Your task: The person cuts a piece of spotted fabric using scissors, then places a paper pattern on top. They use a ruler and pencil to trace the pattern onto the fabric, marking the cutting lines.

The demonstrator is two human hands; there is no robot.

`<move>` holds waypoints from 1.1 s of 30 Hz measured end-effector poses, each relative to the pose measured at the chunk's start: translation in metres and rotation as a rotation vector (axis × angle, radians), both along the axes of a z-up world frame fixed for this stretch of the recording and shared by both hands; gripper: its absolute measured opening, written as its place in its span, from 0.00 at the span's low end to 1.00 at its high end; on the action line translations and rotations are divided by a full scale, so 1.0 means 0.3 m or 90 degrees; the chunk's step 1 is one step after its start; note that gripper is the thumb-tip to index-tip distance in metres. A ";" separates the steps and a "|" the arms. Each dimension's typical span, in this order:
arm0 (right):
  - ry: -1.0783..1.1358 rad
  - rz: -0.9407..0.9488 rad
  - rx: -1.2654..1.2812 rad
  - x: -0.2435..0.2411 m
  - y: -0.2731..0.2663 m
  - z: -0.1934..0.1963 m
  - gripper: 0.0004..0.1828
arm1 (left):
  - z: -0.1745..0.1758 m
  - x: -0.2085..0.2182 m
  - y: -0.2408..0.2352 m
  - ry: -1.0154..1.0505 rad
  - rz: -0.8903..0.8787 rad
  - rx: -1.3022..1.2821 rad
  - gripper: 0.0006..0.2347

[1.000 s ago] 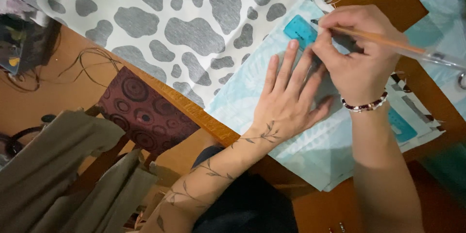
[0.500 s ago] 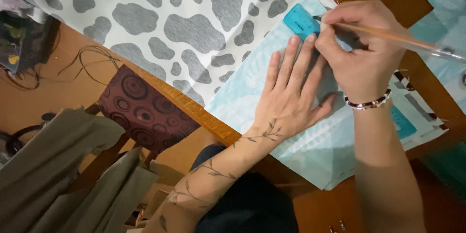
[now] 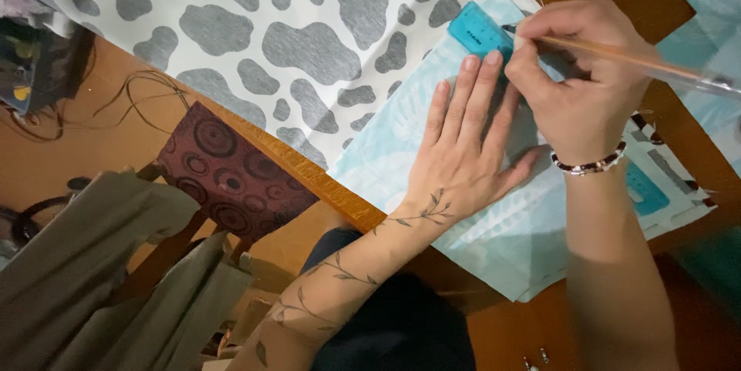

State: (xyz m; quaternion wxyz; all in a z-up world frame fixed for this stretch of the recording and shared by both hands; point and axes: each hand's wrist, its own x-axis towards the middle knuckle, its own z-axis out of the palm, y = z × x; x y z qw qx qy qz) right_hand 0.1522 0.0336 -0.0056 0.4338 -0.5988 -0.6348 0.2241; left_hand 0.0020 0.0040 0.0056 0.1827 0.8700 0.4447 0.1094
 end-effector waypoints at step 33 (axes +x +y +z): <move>0.017 0.009 -0.001 -0.005 -0.001 -0.002 0.05 | 0.008 -0.002 0.004 0.031 -0.026 -0.014 0.31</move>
